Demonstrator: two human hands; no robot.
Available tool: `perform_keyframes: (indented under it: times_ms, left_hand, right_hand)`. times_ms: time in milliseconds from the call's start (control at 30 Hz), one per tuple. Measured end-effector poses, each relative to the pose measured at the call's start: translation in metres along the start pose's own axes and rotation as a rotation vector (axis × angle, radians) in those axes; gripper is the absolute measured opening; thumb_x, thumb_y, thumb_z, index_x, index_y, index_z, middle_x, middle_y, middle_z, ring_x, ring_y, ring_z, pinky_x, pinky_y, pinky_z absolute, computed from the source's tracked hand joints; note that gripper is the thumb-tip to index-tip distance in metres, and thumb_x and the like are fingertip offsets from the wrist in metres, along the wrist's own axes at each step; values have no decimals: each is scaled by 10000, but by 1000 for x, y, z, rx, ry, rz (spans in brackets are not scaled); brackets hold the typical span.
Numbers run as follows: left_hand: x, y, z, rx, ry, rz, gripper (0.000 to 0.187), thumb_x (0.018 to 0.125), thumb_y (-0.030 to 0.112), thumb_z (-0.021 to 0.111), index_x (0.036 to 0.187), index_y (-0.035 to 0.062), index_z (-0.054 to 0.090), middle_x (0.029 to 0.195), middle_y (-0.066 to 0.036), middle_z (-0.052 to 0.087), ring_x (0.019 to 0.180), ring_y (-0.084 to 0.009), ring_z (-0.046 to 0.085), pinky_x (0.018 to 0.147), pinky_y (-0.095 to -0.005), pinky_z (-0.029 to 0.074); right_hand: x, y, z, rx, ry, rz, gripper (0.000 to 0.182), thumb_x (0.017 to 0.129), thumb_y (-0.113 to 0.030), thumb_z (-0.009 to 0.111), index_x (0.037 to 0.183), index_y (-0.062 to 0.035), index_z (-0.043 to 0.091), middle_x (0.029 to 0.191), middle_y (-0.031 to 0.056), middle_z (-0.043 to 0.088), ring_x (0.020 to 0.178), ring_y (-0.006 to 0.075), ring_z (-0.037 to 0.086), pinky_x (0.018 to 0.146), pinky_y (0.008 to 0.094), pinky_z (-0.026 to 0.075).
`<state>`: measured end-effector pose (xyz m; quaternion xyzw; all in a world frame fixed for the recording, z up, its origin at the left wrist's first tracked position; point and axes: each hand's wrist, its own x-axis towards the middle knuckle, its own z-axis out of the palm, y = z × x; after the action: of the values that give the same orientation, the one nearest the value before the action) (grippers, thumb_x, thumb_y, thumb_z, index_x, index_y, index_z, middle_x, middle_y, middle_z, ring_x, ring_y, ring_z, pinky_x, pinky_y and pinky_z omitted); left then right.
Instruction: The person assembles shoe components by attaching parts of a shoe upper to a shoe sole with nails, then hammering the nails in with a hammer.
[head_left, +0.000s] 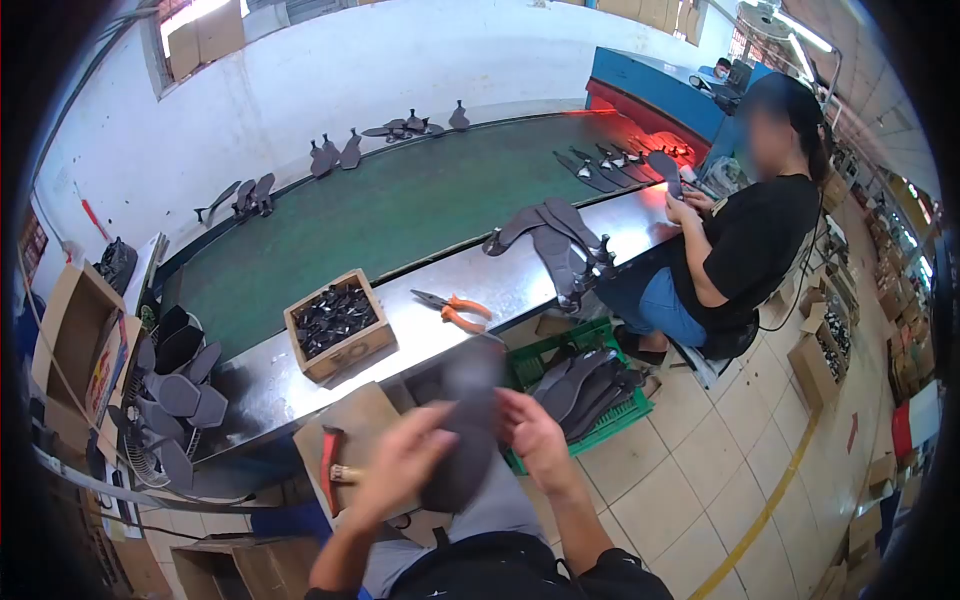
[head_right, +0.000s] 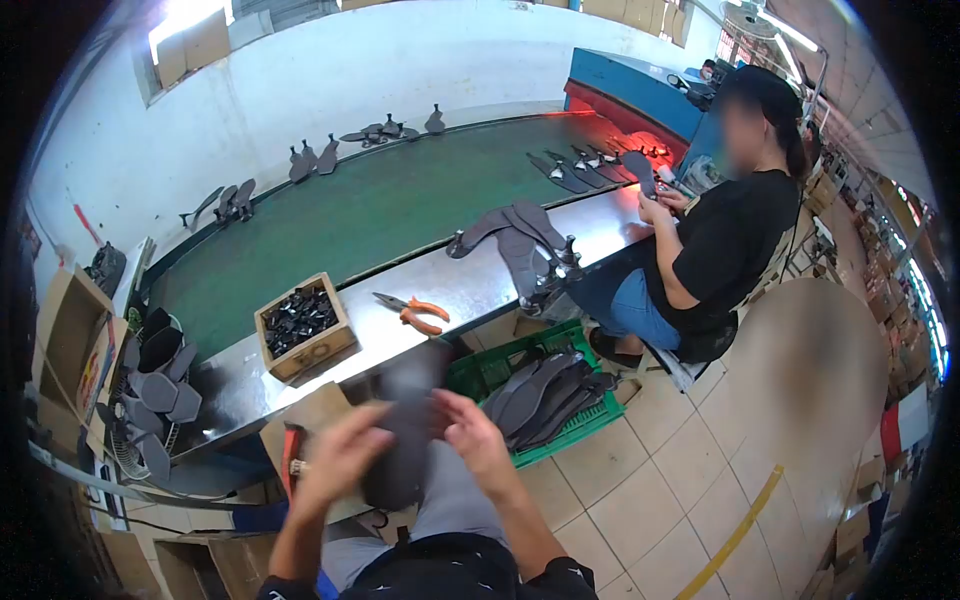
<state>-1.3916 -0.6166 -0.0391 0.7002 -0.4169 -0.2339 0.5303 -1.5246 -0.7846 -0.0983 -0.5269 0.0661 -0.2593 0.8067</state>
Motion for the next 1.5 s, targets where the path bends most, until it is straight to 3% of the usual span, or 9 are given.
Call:
perform_keyframes:
  times_ms: [167,433,633,767,1033,1167,1233,1367,1500]
  left_hand:
    - [23,7,81,330,71,199,604,906,206,690,1426,4,458,1457,-207,406,1347,-368,382,1132,-441,311]
    - [9,1,72,292,12,26,535,910,170,667,1383,1,483,1466,-206,403,1383,-372,360,1149,-435,296]
    - [-7,-2,51,351,136,-41,526,914,175,667,1374,-1,483,1459,-211,397,1361,-385,365,1132,-444,314]
    - [-12,5,40,350,198,-66,502,919,178,663,1363,8,499,1442,-205,431,1355,-373,393,1132,-431,318]
    - [-26,12,18,422,339,30,434,915,176,663,1310,30,558,1423,-190,474,1356,-359,422,1133,-423,315]
    - [-13,0,-16,629,611,99,702,840,164,748,1432,-5,410,1454,-218,424,1355,-406,392,1152,-464,289]
    - [7,3,-30,698,792,247,844,790,152,796,1466,-36,328,1467,-220,407,1368,-389,388,1161,-459,281]
    - [-27,29,-63,438,777,433,527,749,-35,767,1243,24,595,1253,-156,604,1124,-277,623,943,-339,502]
    - [-96,47,-75,447,967,425,378,809,-49,742,1160,12,614,1161,-128,619,911,-208,682,822,-313,548]
  right_hand:
    - [9,5,-78,63,488,-36,309,977,-12,545,1276,17,474,1141,131,663,1042,205,646,943,329,498]
    - [12,126,-243,-1484,820,456,650,847,-337,763,1284,41,464,1236,242,542,1119,453,552,930,469,489]
    - [57,52,-212,-1671,1031,-182,579,914,-337,694,1297,43,484,1221,204,545,1056,390,573,861,462,489]
    - [195,-9,-166,-976,480,-294,411,956,-271,617,1221,41,578,1044,205,651,1021,368,604,897,451,480]
    - [408,88,-118,-1319,262,-402,382,913,-306,681,1061,34,591,827,189,656,768,437,656,701,438,537]
    - [298,1,23,-393,265,-352,261,958,-240,638,965,15,587,795,87,663,683,255,664,633,391,537]
    - [201,-36,81,-142,-241,-193,237,1005,-217,576,1028,15,619,919,72,675,772,143,643,678,329,530]
    - [89,-60,114,-174,-879,-307,365,1018,-293,562,1220,6,610,1085,123,638,943,184,654,845,313,508]
    - [51,35,115,-1091,-407,-704,821,884,-527,662,1426,16,369,1395,196,468,1148,310,579,891,386,510]
